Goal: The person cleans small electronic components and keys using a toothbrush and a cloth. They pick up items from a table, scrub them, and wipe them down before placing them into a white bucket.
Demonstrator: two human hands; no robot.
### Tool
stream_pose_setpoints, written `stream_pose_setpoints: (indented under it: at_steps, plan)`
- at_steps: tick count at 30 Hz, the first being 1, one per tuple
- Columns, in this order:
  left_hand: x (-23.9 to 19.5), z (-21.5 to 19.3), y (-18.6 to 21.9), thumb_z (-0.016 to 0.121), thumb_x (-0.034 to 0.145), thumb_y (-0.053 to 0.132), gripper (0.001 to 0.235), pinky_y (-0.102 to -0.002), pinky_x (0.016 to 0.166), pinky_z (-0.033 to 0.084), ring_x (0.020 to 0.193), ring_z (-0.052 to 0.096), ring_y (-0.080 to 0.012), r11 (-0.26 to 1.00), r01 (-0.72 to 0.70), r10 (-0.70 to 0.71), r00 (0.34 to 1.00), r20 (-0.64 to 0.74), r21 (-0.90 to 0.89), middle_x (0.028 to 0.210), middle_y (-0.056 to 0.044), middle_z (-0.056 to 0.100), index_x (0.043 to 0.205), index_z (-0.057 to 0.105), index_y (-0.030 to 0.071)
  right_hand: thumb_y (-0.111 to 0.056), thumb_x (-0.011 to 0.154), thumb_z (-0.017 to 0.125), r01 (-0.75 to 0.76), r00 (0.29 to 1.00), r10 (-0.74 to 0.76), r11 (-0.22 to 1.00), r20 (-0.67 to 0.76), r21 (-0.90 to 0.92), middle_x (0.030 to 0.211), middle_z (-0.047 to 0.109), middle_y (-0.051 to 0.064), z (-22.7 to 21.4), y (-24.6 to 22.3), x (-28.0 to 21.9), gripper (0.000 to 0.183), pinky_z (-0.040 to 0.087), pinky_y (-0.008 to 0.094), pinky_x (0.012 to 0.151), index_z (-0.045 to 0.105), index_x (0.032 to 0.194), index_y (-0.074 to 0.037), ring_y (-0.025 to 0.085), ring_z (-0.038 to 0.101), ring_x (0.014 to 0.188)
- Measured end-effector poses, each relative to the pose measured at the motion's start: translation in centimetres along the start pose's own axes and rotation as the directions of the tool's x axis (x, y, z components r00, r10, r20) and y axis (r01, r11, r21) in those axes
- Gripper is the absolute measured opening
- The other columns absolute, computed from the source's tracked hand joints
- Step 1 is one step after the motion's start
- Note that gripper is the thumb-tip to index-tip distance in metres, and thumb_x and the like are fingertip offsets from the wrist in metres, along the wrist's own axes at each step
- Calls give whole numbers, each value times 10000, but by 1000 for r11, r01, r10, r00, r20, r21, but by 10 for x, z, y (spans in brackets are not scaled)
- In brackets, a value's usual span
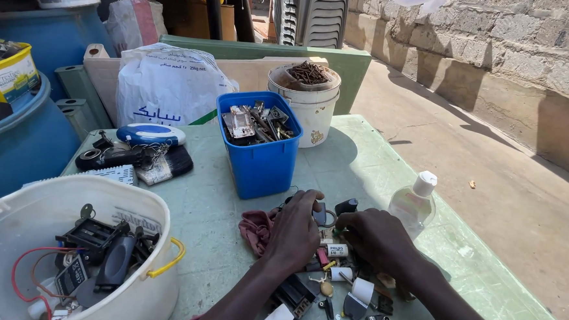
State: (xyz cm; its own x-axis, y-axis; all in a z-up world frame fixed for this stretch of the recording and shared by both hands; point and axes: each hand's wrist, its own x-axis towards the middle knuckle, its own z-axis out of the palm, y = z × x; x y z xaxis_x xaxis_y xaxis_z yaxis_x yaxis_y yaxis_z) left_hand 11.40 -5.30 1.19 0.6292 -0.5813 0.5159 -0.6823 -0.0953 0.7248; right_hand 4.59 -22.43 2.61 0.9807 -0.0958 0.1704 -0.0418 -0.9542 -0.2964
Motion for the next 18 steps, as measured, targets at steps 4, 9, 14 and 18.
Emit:
stream_pose_setpoints:
  at_steps: [4,9,14,18]
  plan:
    - [7,2,-33,487,885,-63,389,-518,722,579,887,637,-437,999,-26,28,998,63,-41,1018,-180,573,1258,561,21,-137,918,589,36,999,-19,931,-49,363,532,600,222,-11,-1,-9,193,431,334,418,738,1039,-111,377,623,471]
    - [8,-18,31,647,838,158,207,-378,660,576,841,695,-199,973,189,-169,975,145,-135,1010,-66,743,1019,741,125,-156,1005,559,-214,972,158,282,175,935,591,482,82,-28,-11,-28,232,226,236,380,697,954,24,126,348,408]
    - [8,-16,27,669,850,150,331,-324,734,585,912,672,-197,941,81,-31,987,155,-328,1053,-53,672,1177,718,146,-110,996,528,-209,978,29,34,208,977,572,454,88,-17,0,-25,221,231,193,312,656,1036,65,98,316,378]
    - [7,-18,32,703,861,253,210,-316,705,557,890,659,-184,936,78,-35,991,129,-343,993,-36,641,1025,758,133,-136,996,566,-227,974,-12,70,228,971,553,475,99,-18,-7,-26,210,211,194,305,637,919,45,89,307,363]
